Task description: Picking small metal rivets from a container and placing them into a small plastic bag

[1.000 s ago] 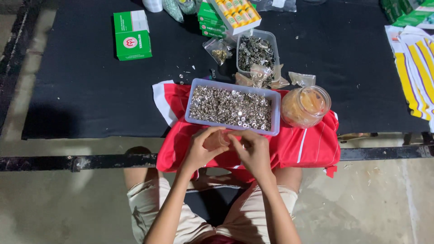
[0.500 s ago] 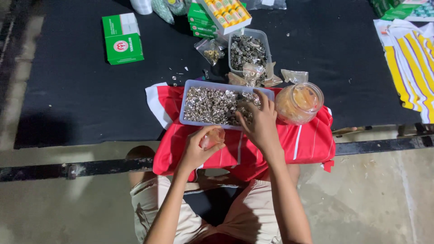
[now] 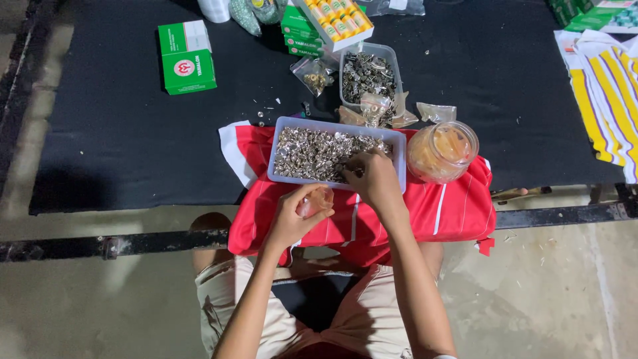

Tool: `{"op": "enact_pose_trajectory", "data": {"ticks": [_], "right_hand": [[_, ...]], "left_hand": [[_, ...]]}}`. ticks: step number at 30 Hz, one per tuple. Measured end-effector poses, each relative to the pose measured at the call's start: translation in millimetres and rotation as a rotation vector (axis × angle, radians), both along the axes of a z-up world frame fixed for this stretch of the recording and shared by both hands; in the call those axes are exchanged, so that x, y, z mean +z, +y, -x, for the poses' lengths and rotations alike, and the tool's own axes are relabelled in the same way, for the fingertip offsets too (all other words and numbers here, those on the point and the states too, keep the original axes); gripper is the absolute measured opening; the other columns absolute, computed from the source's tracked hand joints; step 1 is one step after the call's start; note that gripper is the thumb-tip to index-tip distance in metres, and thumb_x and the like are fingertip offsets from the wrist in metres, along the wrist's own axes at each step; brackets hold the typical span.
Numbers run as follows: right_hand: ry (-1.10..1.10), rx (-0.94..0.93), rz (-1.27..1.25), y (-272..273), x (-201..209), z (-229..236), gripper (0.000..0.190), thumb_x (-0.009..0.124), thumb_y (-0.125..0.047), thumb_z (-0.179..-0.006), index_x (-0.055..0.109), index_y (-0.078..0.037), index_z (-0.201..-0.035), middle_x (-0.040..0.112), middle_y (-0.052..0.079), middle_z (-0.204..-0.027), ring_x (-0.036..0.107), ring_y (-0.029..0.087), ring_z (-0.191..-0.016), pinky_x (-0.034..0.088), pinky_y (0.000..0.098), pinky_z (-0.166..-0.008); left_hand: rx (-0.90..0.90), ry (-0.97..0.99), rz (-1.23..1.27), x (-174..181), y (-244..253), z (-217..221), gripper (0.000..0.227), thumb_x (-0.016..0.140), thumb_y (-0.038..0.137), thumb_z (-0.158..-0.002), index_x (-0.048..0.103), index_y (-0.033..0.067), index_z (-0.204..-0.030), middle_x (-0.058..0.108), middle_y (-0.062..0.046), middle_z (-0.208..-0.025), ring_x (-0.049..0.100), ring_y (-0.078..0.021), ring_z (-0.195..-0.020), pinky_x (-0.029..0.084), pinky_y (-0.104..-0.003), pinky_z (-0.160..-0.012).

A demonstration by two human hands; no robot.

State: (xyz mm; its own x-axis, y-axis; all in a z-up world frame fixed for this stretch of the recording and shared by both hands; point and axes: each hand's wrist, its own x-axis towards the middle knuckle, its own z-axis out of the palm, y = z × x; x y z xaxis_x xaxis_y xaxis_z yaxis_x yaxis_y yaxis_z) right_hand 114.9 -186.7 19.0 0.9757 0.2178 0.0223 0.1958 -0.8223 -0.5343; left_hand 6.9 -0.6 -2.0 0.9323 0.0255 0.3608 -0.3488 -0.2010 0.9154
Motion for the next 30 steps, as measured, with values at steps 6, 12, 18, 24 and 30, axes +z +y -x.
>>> {"op": "enact_pose_trajectory", "data": {"ticks": [6,12,18,24,30], "right_hand": [[-0.081,0.046,-0.242,-6,15,10,0.019,0.081,-0.018,-0.082,0.082,-0.010,-0.099,0.071,0.017,-0.088,0.073,0.043,-0.086,0.061,0.0451,-0.074],[-0.062,-0.048,-0.498,-12,37,27,0.012,0.078,-0.017,-0.089,0.080,-0.008,-0.097,0.075,0.017,-0.083,0.075,0.030,-0.079,0.059,0.0381,-0.068],[-0.196,0.019,-0.806,-3,58,76,0.010,0.072,-0.004,-0.095,0.079,-0.003,-0.102,0.076,0.016,-0.097,0.072,0.024,-0.089,0.057,0.0346,-0.077],[-0.209,0.254,-0.494,18,61,96,0.026,0.063,-0.005,-0.097,0.075,-0.006,-0.120,0.070,0.019,-0.116,0.068,0.042,-0.107,0.055,0.0498,-0.089],[-0.256,0.100,-0.361,5,57,50,0.018,0.070,-0.011,-0.097,0.075,-0.009,-0.114,0.069,0.014,-0.091,0.070,0.036,-0.088,0.056,0.0436,-0.079]], "left_hand": [[-0.001,0.010,0.023,-1,0,1,0.046,0.088,0.016,-0.076,0.073,0.0107,-0.119,0.076,-0.012,-0.092,0.073,-0.0257,-0.089,0.057,-0.041,-0.081],[0.004,0.015,0.033,0,0,2,0.047,0.089,0.017,-0.075,0.073,0.0108,-0.119,0.076,-0.012,-0.093,0.073,-0.0261,-0.091,0.057,-0.042,-0.083],[0.011,0.017,0.014,-7,4,0,0.048,0.092,0.019,-0.072,0.073,0.0111,-0.115,0.076,-0.013,-0.093,0.074,-0.0295,-0.091,0.057,-0.043,-0.082],[0.018,0.030,0.006,-23,4,-1,0.047,0.091,0.016,-0.073,0.072,0.0108,-0.115,0.075,-0.013,-0.093,0.073,-0.0294,-0.090,0.056,-0.043,-0.082],[0.011,0.012,0.031,-2,0,1,0.045,0.088,0.017,-0.078,0.072,0.0130,-0.120,0.077,-0.011,-0.096,0.074,-0.0268,-0.094,0.057,-0.041,-0.085]]}}
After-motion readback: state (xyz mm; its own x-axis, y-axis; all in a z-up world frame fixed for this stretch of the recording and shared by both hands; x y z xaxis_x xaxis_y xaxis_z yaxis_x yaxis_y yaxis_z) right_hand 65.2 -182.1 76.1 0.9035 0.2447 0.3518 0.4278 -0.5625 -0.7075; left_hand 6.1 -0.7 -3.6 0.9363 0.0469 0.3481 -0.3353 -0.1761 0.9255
